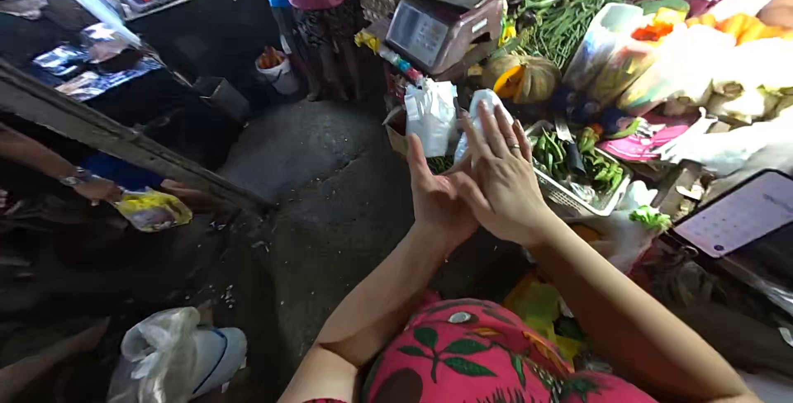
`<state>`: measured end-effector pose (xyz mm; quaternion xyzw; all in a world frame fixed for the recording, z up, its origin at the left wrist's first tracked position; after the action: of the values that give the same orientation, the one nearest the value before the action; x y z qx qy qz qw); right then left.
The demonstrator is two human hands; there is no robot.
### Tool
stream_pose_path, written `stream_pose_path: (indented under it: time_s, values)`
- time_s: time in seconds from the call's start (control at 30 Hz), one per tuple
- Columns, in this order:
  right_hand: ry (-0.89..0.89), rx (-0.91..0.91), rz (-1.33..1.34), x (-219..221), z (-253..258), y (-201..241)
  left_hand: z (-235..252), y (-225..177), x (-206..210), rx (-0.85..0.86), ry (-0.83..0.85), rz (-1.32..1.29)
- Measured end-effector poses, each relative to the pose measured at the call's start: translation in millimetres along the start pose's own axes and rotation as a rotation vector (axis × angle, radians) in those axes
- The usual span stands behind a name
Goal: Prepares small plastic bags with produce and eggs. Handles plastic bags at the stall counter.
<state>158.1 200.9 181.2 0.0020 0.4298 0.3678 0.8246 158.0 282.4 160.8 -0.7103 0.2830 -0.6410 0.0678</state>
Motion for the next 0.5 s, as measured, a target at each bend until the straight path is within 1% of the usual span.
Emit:
stream_pose_path:
  time_s: [0.03,0.07,0.1,0.13,0.17,0.2,0.23,0.27,0.3,0.37,0.4,0.5]
  values:
    - [0.014,-0.062,0.01,1,-1,8,9,-1,-8,0.065,0.09,-0.022]
    - [0.013,-0.138,0.031,4,-2,15,25,2,-23,0.143,0.342,-0.054]
    - [0.017,-0.192,0.045,5,-1,14,34,5,-30,0.163,0.447,-0.057]
    - [0.019,-0.222,0.022,2,4,6,33,8,-24,0.118,0.367,-0.016]
    - [0.005,-0.226,-0.041,-5,12,-6,25,10,-8,0.054,0.148,0.069]
    - [-0.016,-0.204,-0.104,-17,21,-19,21,13,5,-0.008,0.095,0.133]
    - [-0.031,-0.157,-0.142,-31,29,-32,18,15,13,-0.033,0.138,0.213]
    - [-0.044,-0.11,-0.133,-48,35,-45,18,17,19,-0.022,0.184,0.307]
    - [-0.047,-0.059,-0.097,-62,40,-57,20,20,26,0.004,0.192,0.402]
    - [-0.036,0.02,0.087,-80,38,-75,28,28,39,0.032,0.15,0.514]
    - [-0.017,0.053,0.173,-85,34,-80,34,32,45,0.033,0.099,0.527]
    - [0.04,0.142,0.419,-102,23,-99,51,43,61,0.029,-0.053,0.46]
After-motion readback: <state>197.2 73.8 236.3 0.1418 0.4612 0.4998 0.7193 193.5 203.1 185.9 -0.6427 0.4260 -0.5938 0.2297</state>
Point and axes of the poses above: each hand's wrist, its own z-axis towards the middle knuckle, its own x-axis out of the palm, y = z × x, the point moved 5 cm from there along z, towards the middle knuckle, and after that the axes turned 10 degrees about -y, right-handed, at the moved point
